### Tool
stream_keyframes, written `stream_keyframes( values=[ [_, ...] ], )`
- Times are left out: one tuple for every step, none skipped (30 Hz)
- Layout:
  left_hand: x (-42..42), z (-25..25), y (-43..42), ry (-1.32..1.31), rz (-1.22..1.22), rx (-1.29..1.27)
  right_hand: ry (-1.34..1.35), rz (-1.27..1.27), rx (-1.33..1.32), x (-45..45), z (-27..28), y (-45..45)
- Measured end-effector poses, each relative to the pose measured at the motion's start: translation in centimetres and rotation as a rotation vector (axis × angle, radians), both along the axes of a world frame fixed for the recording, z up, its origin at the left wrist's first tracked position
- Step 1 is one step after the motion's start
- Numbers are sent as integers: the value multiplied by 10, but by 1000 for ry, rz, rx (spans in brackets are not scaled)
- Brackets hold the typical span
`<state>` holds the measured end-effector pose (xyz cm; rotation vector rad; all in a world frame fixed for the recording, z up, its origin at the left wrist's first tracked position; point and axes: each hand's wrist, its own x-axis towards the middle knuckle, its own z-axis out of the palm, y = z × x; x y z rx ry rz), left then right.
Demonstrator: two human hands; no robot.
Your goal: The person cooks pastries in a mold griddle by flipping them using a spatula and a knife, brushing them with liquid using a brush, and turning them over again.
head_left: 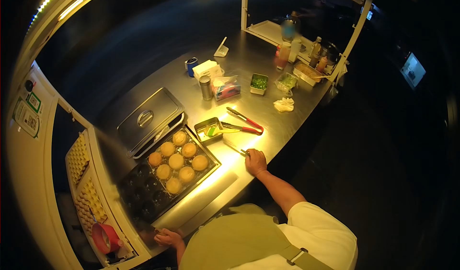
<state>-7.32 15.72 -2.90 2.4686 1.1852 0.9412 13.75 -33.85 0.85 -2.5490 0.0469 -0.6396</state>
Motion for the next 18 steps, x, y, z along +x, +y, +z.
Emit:
stream_keyframes(
  values=[
    [1, -3, 0, -26, -20, 1, -1, 11, 2, 0, 0, 0],
    [1, -4, 1, -52, -42, 2, 3, 3, -4, 0, -1, 0],
    [0, -1, 1, -53, -32, 4, 7, -6, -10, 0, -1, 0],
    [1, 1, -1, -35, -24, -18, 5, -10, -7, 1, -1, 0],
    [1, 4, -2, -16, -16, -40, 3, -2, -7, 1, -2, -1],
    [1, 3, -1, -16, -9, -39, 1, -3, -3, 0, -1, -1],
    [0, 2, -1, -18, -24, -31, 0, -6, 1, 0, -1, 0],
    [0, 1, -1, -20, -41, -23, 1, -1, 1, 0, 0, 1],
    [0, -1, -1, -19, -40, -23, -13, 1, 2, 1, -1, 1],
    [1, -3, -1, -30, -27, -6, -26, 1, 1, 1, -2, 0],
    [2, -5, -2, -42, -16, 8, -26, -4, -1, 0, -2, -1],
    [3, -5, -3, -42, -23, 5, -28, 1, 2, 1, -2, -1],
    [2, -4, -2, -24, -12, -27, -29, 7, 6, 1, -2, -1],
    [2, -4, -2, -5, 0, -58, -31, 8, -1, 2, -2, -1],
    [1, -6, -1, -4, -3, -60, -30, 4, -3, 2, -2, -2],
    [0, -7, 0, 11, -16, -59, -36, 4, -2, 1, -2, -2],
    [-2, -9, 4, 28, -25, -56, -39, 7, -1, 1, -2, -1],
    [0, -13, 5, 33, -17, -54, -34, 15, 2, 1, -1, 0]
  ],
)
